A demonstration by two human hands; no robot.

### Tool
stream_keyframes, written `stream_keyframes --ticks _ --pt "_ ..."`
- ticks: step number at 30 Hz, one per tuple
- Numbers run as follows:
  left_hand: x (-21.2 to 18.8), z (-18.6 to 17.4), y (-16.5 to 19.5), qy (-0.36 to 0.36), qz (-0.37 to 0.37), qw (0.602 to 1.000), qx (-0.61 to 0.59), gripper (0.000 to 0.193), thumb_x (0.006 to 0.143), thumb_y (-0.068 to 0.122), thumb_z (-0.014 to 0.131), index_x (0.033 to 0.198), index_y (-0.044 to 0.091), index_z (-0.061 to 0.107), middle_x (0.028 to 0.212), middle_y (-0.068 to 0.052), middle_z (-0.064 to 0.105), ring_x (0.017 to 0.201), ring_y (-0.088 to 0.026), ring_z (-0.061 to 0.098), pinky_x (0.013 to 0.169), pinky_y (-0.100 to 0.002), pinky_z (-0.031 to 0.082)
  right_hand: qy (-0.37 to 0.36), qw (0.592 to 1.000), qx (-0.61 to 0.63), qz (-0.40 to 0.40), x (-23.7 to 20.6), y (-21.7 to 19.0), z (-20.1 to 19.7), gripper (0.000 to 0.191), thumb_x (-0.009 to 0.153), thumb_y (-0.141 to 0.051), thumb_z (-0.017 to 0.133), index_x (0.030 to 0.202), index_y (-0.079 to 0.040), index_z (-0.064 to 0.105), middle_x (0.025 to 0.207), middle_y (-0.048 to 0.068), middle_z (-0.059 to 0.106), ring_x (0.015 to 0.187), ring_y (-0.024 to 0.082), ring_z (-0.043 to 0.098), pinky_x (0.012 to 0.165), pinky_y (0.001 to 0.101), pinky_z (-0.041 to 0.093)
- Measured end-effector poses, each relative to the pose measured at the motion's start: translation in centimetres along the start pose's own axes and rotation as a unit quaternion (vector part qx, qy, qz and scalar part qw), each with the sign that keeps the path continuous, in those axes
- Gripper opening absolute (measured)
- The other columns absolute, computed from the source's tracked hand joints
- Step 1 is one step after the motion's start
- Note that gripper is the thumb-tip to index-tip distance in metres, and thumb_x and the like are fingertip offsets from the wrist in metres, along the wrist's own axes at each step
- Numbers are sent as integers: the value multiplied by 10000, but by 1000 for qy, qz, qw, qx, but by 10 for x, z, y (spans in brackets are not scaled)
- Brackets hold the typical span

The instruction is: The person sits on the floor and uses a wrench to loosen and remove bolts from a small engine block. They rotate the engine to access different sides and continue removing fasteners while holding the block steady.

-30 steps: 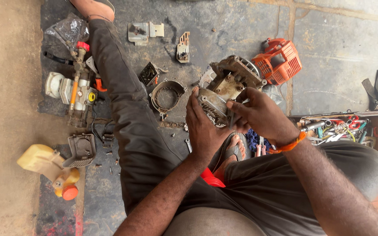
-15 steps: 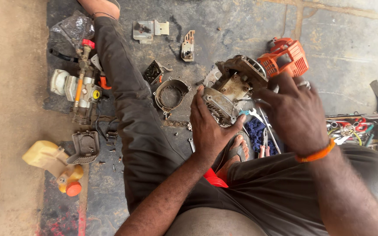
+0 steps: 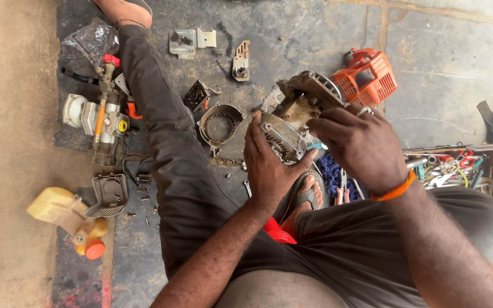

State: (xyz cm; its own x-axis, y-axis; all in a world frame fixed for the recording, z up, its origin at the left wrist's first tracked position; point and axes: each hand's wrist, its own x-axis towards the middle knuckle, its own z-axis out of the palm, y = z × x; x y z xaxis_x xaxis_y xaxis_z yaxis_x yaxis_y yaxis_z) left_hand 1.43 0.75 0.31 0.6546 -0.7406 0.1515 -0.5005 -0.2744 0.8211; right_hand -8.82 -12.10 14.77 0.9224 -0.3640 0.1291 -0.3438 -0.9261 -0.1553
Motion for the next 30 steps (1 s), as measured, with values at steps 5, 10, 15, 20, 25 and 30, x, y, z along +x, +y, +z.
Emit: stream_keyframes --ticks 5,10,15,20,25,30 --pt "0 0 -1 5 8 1000 10 1294 806 785 721 1625 -25 130 1510 -323 355 1436 -455 464 1140 -624 458 27 991 114 68 1 -1 -8 140 990 -203 727 1085 -103 748 965 74 745 800 254 712 685 386 556" --pt "-1 2 -1 1 3 1000 0 1292 800 777 730 1627 -13 130 1518 -317 355 1442 -447 463 1142 -620 460 -81 916 272 282 1 -4 -4 236 972 -264 715 931 -32 707 665 69 698 570 127 668 531 329 520" --pt "-1 3 -2 6 12 1000 11 1266 825 730 753 1629 -13 118 1517 -317 349 1439 -445 454 1144 -626 459 -99 863 378 320 4 -1 11 321 1011 -291 662 845 -17 684 641 29 680 555 82 624 520 288 522" --pt "1 0 -2 -2 8 1000 -6 1267 809 690 800 1616 -12 121 1498 -319 346 1426 -447 458 1125 -627 459 -115 847 384 349 6 1 20 321 1011 -299 655 853 -22 691 641 22 674 558 70 627 516 272 532" --pt "1 -2 -2 3 11 1000 7 1272 807 670 814 1620 -17 120 1500 -310 356 1424 -443 465 1137 -632 447 -109 855 365 352 7 -3 21 324 1013 -300 656 857 -19 696 651 33 677 554 72 620 512 276 523" --pt "1 -2 -2 8 17 1000 15 1282 793 673 827 1613 -22 127 1511 -315 356 1432 -446 459 1137 -632 443 -107 862 347 354 7 -6 21 335 1015 -303 658 849 -14 697 640 43 681 552 75 642 510 271 533"
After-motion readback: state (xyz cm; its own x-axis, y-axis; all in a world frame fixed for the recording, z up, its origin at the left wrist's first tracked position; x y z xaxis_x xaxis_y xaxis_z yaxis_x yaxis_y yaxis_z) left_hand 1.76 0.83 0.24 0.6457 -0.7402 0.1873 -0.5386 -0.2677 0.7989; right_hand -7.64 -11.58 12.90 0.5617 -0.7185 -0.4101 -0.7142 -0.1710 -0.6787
